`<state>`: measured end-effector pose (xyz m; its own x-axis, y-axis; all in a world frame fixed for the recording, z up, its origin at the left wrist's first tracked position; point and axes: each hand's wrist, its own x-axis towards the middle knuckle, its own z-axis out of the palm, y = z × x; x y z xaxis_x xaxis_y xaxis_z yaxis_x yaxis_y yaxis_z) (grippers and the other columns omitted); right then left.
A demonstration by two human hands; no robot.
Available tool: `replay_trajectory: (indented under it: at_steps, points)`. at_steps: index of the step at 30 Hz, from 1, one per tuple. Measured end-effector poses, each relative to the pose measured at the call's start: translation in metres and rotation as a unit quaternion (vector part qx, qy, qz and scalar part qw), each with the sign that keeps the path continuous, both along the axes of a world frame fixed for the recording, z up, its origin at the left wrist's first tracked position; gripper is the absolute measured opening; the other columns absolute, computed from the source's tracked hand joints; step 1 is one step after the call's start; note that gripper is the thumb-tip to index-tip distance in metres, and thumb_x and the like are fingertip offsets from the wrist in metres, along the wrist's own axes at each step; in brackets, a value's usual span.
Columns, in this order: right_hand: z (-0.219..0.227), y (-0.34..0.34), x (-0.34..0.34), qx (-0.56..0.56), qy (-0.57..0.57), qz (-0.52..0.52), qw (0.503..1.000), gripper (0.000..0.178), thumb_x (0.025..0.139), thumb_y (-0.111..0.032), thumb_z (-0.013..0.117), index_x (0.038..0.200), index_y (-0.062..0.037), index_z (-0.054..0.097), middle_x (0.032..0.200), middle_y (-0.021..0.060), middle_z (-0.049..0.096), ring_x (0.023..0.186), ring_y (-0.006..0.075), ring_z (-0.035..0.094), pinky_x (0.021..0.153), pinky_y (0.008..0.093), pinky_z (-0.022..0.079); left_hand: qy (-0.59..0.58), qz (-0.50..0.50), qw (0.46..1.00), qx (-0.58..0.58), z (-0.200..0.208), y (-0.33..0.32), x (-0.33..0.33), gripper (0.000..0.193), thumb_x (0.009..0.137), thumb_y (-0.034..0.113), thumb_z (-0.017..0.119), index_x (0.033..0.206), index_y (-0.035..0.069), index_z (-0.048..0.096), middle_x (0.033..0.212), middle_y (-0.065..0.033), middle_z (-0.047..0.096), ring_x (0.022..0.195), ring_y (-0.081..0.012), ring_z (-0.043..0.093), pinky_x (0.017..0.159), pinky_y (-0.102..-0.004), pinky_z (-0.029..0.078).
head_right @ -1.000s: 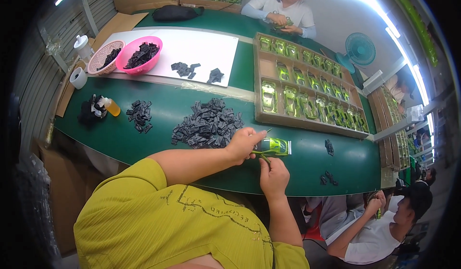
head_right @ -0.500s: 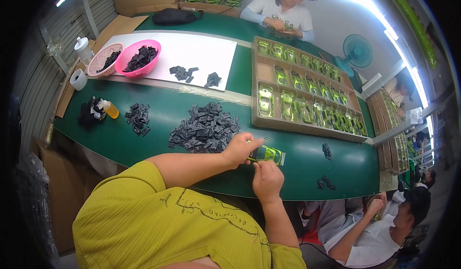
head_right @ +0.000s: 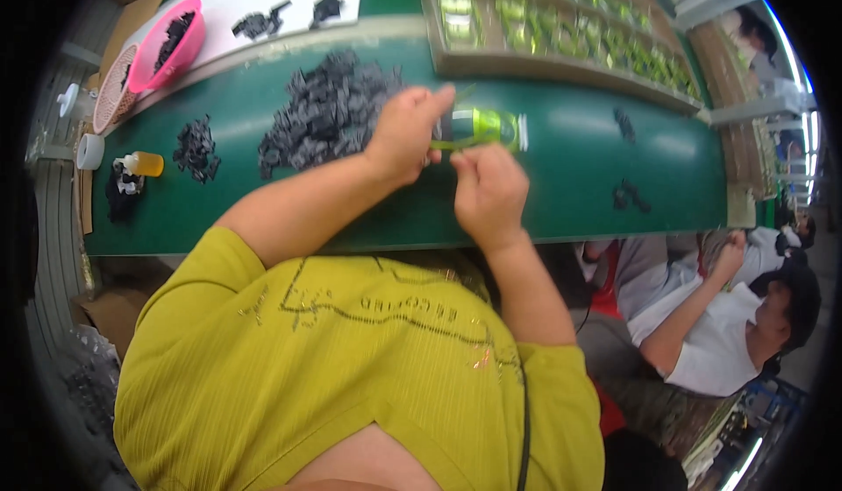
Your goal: The person assembles toy cars by taking toy car bodies from a tray, fitting plastic components into each body by hand, and returning the assembled cars to the tray.
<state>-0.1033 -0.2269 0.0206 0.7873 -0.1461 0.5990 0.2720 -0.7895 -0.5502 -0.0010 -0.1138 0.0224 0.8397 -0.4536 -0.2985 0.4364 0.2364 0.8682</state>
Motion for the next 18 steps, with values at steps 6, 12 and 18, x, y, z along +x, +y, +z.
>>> replay_trajectory:
  at_steps: [6, 12, 18]
  points:
    - [0.017, -0.01, -0.008, 0.04, 0.043, 0.008, 0.998, 0.008, 0.082, -0.006, 0.074, 0.084, -0.0037, 0.067, 0.073, 0.0109, 0.062, 0.062, 0.0264, 0.06, 0.057, 0.0344, 0.047, 0.019, -0.034, 0.998, -0.043, 0.004, 0.003, 0.002, 0.028, 0.097, 0.033, 0.061, 0.093, 0.006, 0.06, 0.073, -0.0032, 0.063, 0.049, -0.0095, 0.054, 0.036, -0.0216, 0.039]
    - [0.004, -0.014, -0.005, -0.03, -0.009, 0.006, 1.0, 0.011, 0.08, -0.008, 0.077, 0.087, -0.0038, 0.069, 0.07, 0.0105, 0.062, 0.061, 0.0269, 0.06, 0.055, 0.034, 0.046, 0.017, -0.016, 0.999, -0.024, 0.006, 0.001, 0.003, 0.028, 0.097, 0.032, 0.061, 0.093, 0.005, 0.059, 0.074, -0.0032, 0.063, 0.048, -0.0099, 0.052, 0.035, -0.0221, 0.037]
    - [0.065, -0.04, -0.025, 0.151, 0.131, 0.063, 0.978, 0.011, 0.081, -0.005, 0.078, 0.087, -0.0007, 0.07, 0.074, 0.0032, 0.066, 0.064, 0.0104, 0.058, 0.06, 0.024, 0.046, 0.058, -0.074, 0.995, -0.038, 0.015, 0.008, 0.007, 0.028, 0.096, 0.033, 0.061, 0.091, 0.005, 0.058, 0.072, -0.0036, 0.062, 0.042, -0.01, 0.047, 0.034, -0.022, 0.033]
